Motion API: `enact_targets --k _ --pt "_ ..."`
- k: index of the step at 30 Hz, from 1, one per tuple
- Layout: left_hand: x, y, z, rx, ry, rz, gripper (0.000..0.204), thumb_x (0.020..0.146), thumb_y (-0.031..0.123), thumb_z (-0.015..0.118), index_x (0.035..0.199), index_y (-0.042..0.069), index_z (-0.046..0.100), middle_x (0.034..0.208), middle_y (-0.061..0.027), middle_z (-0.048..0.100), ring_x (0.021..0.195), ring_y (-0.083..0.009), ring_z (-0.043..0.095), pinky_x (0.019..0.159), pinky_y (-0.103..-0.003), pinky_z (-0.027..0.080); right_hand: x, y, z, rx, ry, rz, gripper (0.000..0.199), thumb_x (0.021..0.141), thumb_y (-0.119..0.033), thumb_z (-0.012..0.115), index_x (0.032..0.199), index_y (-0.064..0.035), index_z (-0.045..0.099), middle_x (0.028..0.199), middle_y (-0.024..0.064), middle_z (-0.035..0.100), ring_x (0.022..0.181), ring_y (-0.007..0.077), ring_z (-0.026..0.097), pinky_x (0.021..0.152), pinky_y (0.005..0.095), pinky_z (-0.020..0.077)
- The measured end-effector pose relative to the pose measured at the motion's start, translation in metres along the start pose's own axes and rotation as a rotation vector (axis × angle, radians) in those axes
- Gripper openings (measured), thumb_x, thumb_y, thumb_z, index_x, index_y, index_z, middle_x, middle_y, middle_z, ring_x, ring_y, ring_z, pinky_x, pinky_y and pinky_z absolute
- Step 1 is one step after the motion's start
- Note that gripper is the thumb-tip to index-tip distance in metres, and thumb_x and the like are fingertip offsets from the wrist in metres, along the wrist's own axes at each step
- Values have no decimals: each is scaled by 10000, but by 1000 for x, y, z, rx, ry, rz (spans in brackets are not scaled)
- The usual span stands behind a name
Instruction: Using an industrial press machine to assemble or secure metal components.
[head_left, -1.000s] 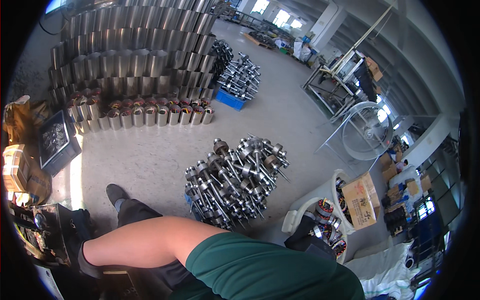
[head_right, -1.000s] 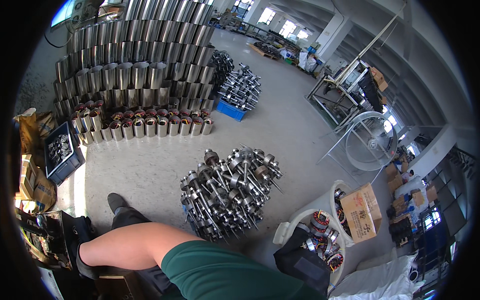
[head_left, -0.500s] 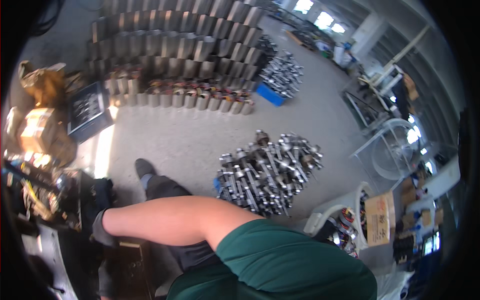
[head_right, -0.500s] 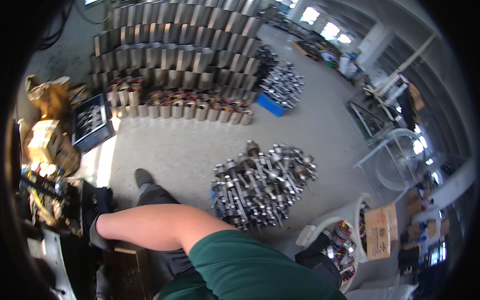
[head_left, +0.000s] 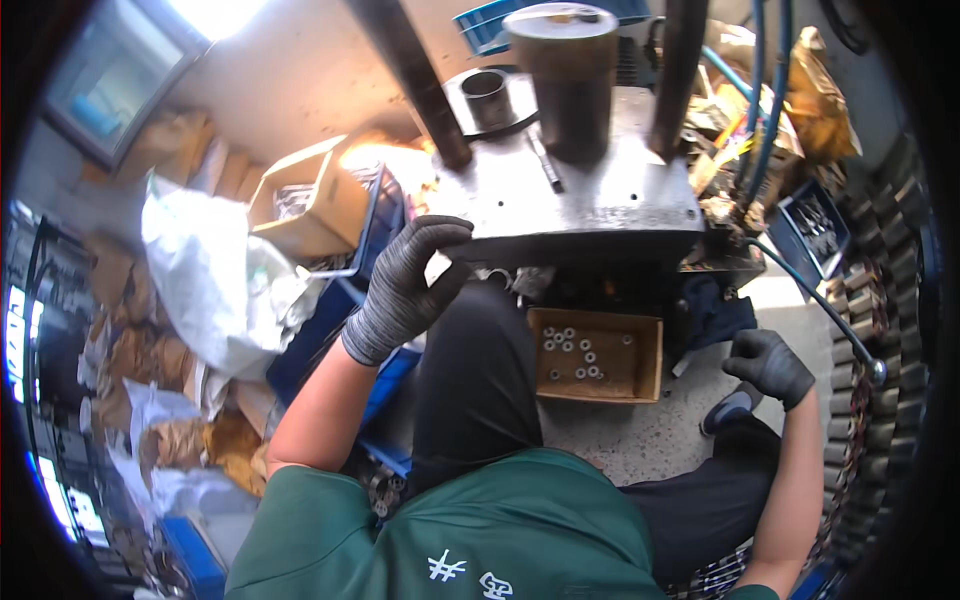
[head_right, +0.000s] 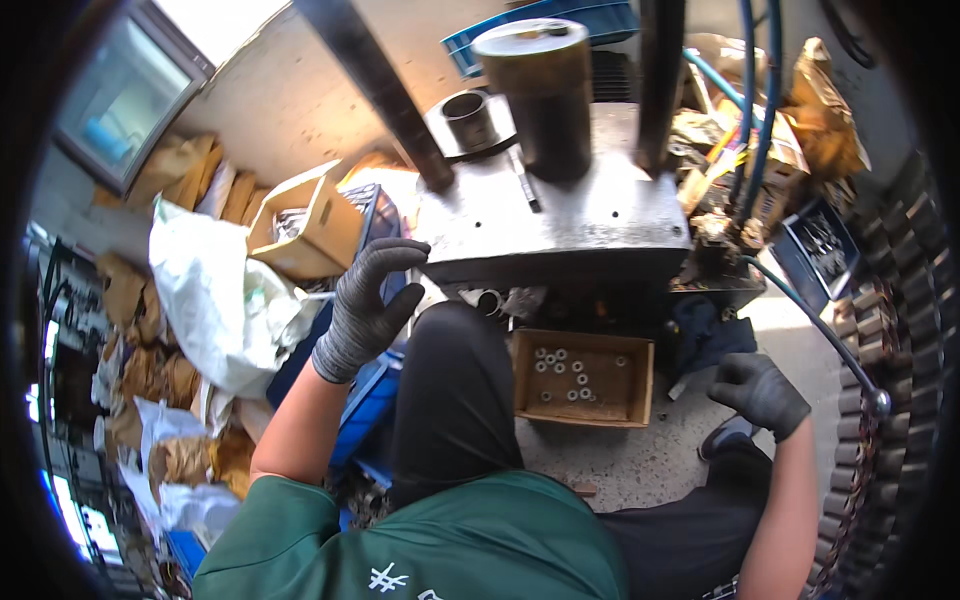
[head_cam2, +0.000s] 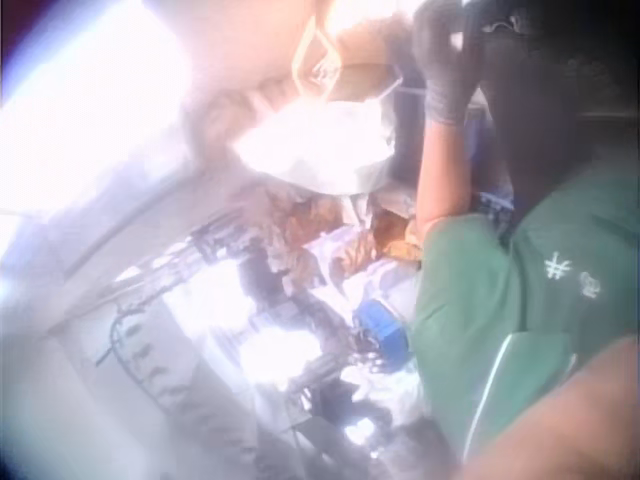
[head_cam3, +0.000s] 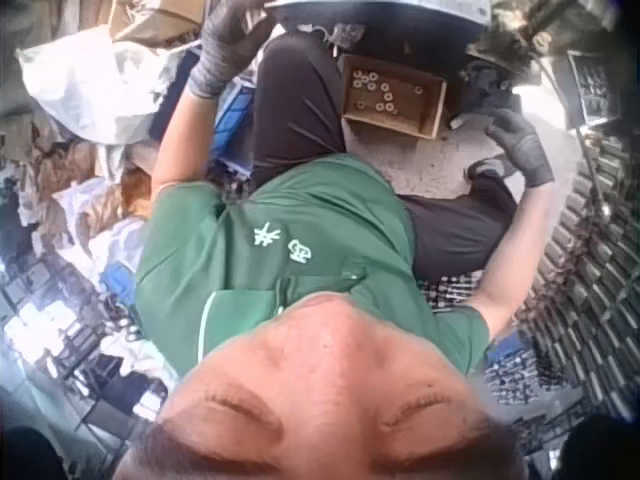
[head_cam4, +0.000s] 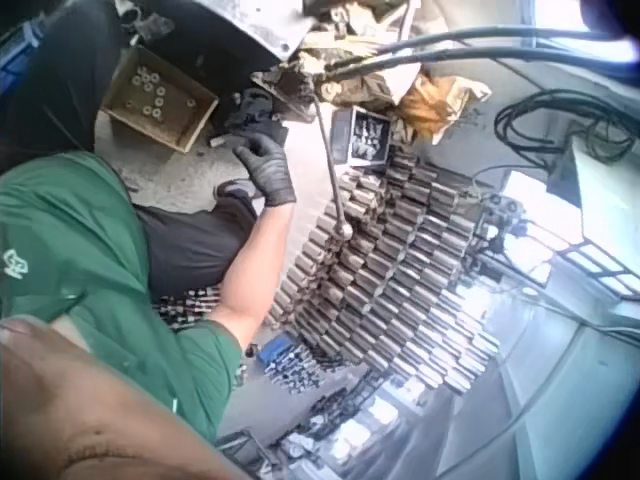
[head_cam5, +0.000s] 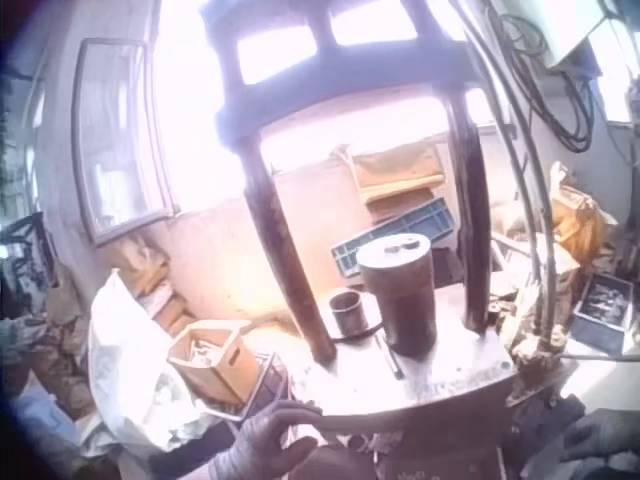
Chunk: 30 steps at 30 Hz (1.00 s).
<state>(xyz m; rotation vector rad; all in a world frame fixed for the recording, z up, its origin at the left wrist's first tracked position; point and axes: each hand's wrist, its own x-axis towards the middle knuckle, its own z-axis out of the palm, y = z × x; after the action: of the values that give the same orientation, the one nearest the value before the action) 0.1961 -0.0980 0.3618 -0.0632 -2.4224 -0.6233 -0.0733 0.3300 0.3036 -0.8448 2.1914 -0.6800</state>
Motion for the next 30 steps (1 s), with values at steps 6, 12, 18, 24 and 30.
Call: enact_targets --k 6,12,18,24,30 --pt "-180 -56 -94 175 70 -449 147 879 44 731 917 26 590 1122 -142 656 993 -295 653 850 -367 531 27 49 16 -88 -40 -63 137 774 -117 724 819 3 676 758 122 664 725 251 650 703 396 528" --pt "-325 -57 -148 337 126 -883 127 922 106 697 1000 14 659 1048 -145 651 942 -277 663 840 -355 531 60 117 19 -464 -66 -213 184 683 -61 668 843 17 713 871 216 695 858 380 679 785 452 546" --pt "-408 -75 -161 468 -15 -1119 248 891 193 729 1085 45 685 1060 -174 679 988 -353 671 893 -444 534 77 109 29 -194 -64 -127 291 679 -6 641 958 22 720 952 168 733 913 288 709 856 387 568" --pt "-441 -119 -153 360 -219 -1338 327 913 253 698 1178 61 699 1171 -209 684 1095 -370 664 966 -438 524 65 80 38 -298 -162 -207 355 641 63 618 983 26 706 958 147 720 928 275 696 862 375 558" --pt "-445 -182 -126 351 -504 -1284 418 898 336 695 1215 64 694 1233 -221 678 1172 -374 639 1010 -444 505 55 101 32 -333 -151 -105 406 662 75 615 1057 19 692 1037 140 639 814 236 682 728 365 560"
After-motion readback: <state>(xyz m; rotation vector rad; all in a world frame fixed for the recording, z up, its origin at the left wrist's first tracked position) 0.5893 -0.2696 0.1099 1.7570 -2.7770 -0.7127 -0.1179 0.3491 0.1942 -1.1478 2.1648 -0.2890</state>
